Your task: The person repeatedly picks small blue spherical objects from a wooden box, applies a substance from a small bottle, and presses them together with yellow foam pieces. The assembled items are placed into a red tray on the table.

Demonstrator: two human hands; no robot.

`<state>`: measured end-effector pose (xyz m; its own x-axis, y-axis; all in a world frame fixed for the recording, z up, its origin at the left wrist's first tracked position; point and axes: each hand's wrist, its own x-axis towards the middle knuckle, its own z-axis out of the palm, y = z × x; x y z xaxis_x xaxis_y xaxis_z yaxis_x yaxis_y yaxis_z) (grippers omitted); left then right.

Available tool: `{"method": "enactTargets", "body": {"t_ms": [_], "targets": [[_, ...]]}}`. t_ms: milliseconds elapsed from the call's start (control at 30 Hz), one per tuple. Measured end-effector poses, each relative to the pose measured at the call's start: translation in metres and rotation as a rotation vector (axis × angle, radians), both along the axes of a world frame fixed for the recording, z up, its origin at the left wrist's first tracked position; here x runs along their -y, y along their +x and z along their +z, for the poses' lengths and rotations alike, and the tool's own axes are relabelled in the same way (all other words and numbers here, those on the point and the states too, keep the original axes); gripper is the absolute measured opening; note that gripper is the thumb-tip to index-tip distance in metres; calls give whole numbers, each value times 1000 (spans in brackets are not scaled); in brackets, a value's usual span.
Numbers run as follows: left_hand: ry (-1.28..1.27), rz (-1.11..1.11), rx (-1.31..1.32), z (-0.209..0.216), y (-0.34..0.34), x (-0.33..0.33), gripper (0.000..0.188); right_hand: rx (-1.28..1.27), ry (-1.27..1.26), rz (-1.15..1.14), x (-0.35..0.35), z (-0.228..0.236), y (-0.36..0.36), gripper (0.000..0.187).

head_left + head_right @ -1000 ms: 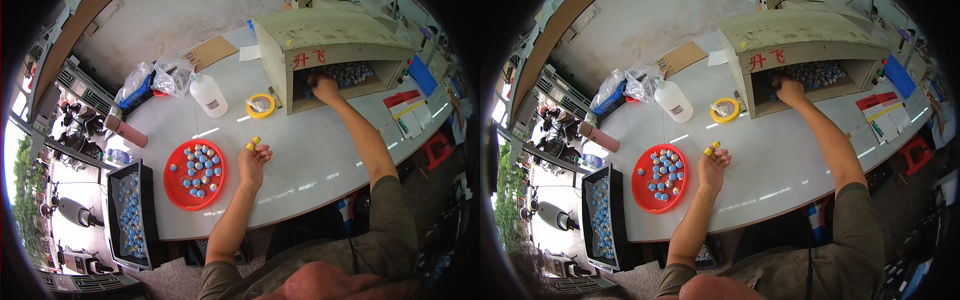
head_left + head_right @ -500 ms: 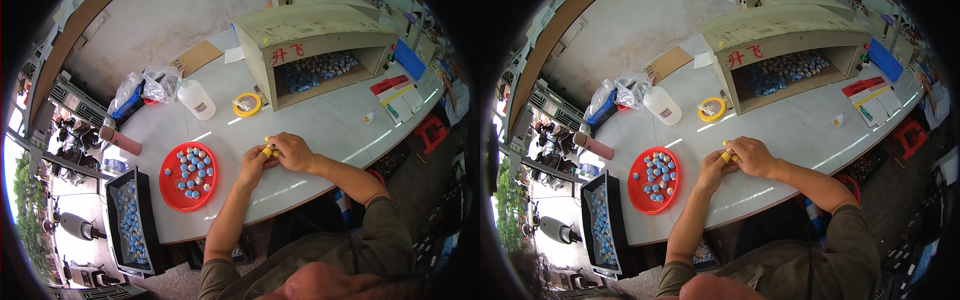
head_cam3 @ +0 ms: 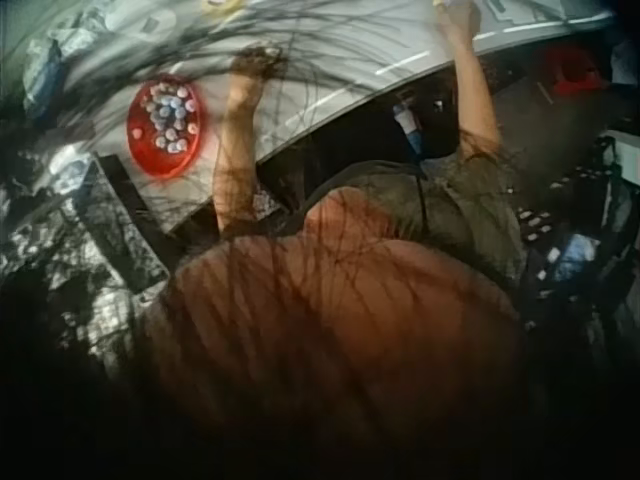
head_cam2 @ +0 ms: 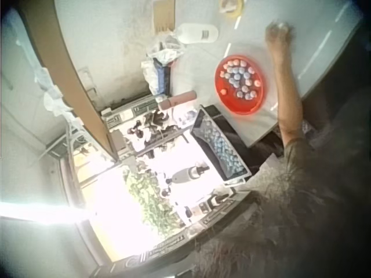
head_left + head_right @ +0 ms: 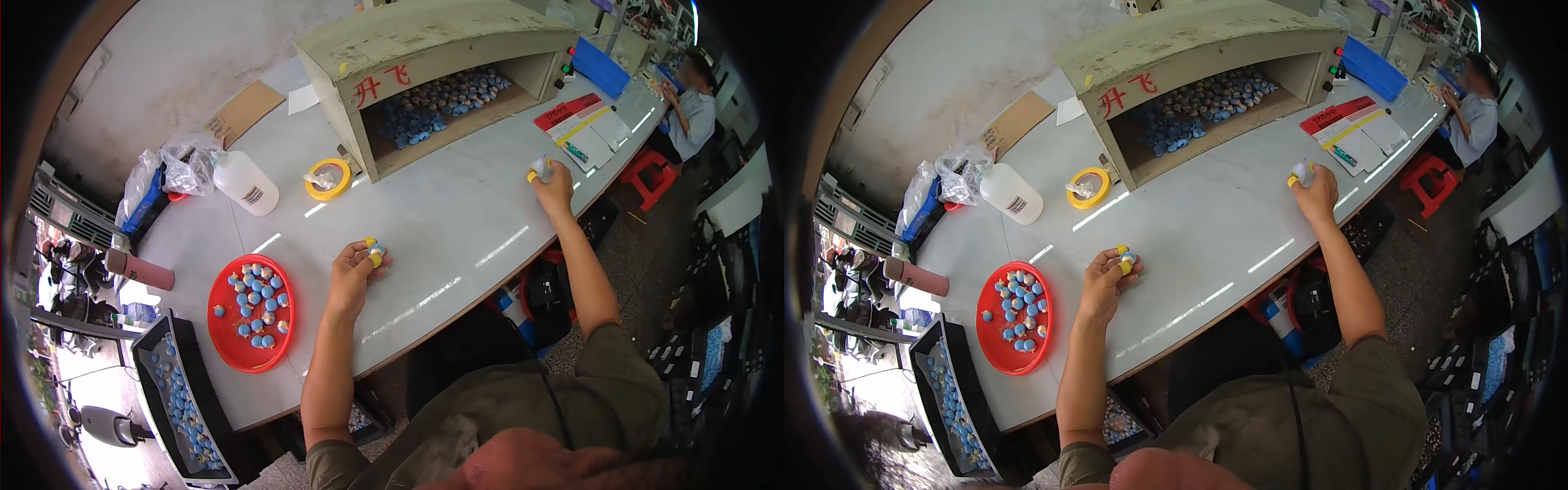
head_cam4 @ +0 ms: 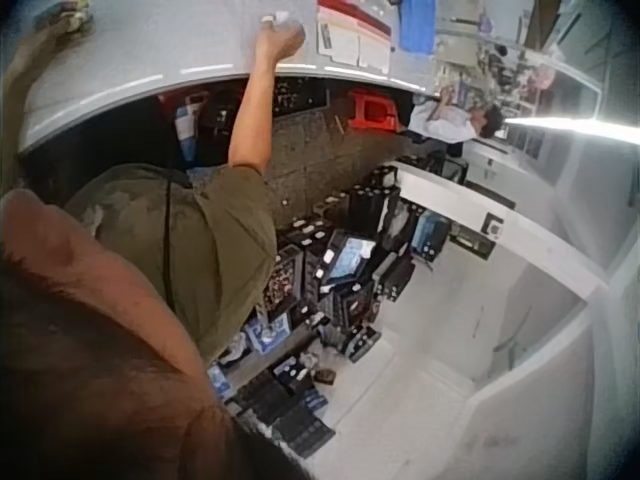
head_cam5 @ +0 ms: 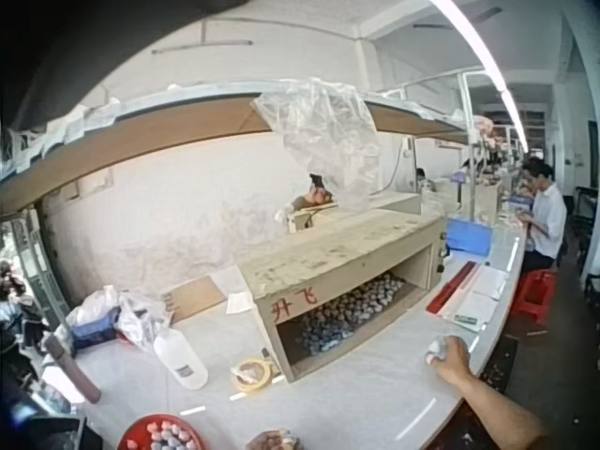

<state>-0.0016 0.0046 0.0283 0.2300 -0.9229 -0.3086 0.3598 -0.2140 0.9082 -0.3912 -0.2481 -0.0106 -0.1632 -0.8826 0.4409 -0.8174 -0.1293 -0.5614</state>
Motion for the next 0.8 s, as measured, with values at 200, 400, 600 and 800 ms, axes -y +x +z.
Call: {"method": "enactTargets", "body": {"t_ms": [200, 400, 600, 800], "targets": [[-5, -76, -5, -8, 7, 3, 33, 532, 91, 589, -7, -8, 71, 33], [-6, -24, -34, -14, 13, 0, 36, 262, 189, 1226, -112, 68, 197, 33], [-12, -7, -15, -14, 14, 2, 33, 480, 171, 1325, -132, 62, 222, 29], [18, -57, 8, -12, 12, 0, 33, 442, -78, 1324, -131, 36, 219, 24]]}}
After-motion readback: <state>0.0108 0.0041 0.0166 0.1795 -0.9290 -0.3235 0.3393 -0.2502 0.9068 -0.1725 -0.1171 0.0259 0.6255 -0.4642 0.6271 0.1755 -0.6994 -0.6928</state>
